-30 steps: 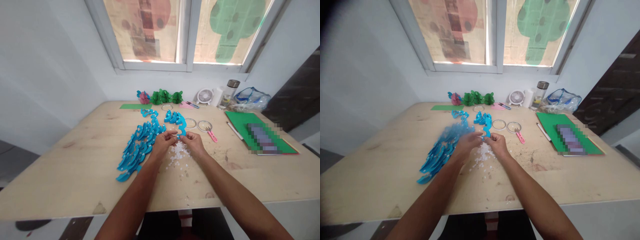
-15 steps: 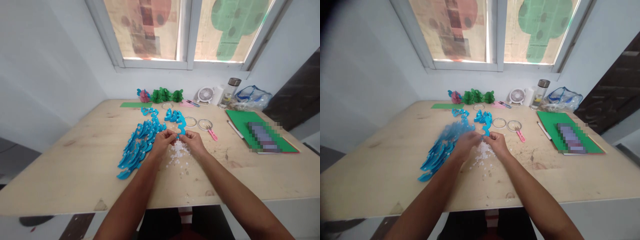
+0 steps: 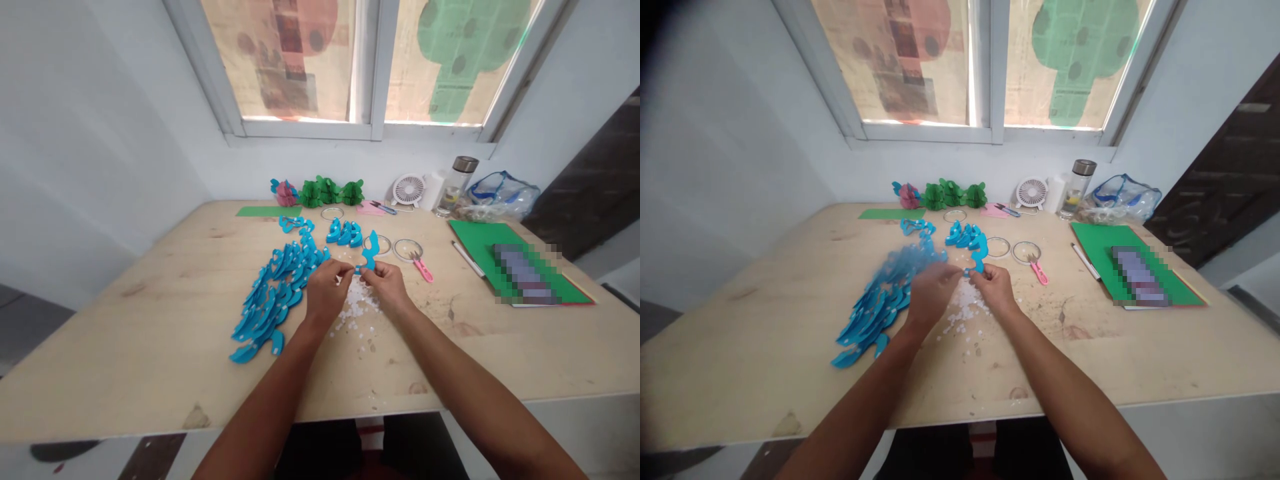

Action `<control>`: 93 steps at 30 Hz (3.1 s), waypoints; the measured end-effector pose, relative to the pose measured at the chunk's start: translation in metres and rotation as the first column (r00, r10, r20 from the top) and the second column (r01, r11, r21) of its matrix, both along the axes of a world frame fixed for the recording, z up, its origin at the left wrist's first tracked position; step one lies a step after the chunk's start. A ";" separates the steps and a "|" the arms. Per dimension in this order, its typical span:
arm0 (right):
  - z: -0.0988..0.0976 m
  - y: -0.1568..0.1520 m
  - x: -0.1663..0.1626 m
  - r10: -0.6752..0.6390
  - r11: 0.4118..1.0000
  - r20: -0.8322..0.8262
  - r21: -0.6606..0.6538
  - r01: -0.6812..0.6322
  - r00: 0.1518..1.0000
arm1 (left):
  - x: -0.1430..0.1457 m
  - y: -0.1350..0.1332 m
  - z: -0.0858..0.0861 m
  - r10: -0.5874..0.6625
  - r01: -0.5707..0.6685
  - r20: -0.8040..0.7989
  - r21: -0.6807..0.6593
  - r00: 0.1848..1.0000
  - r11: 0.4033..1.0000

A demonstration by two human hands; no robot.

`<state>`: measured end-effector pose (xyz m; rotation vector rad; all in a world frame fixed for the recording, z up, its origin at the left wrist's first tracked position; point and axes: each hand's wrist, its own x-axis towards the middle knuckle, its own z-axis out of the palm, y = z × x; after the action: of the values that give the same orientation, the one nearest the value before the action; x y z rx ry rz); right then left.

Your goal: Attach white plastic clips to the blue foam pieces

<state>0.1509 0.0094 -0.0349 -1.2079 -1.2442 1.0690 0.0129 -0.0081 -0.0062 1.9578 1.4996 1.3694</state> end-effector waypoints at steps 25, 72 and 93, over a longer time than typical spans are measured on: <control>0.001 -0.003 0.001 0.071 0.992 0.182 0.087 -0.087 0.981 | -0.001 0.004 -0.006 -0.032 0.024 -0.242 -0.035 0.970 0.999; 0.007 -0.004 -0.001 0.108 0.994 0.026 0.011 -0.108 0.994 | -0.012 0.011 -0.001 -0.082 0.208 0.348 -0.341 0.934 0.917; 0.014 -0.007 -0.001 0.047 0.996 0.048 0.068 -0.050 0.998 | -0.013 0.009 0.006 0.023 0.268 0.643 -0.352 0.765 0.897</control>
<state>0.1495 0.0022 -0.0207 -1.1601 -1.3416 1.0298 -0.0005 0.0012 -0.0006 1.1251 1.1695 1.3132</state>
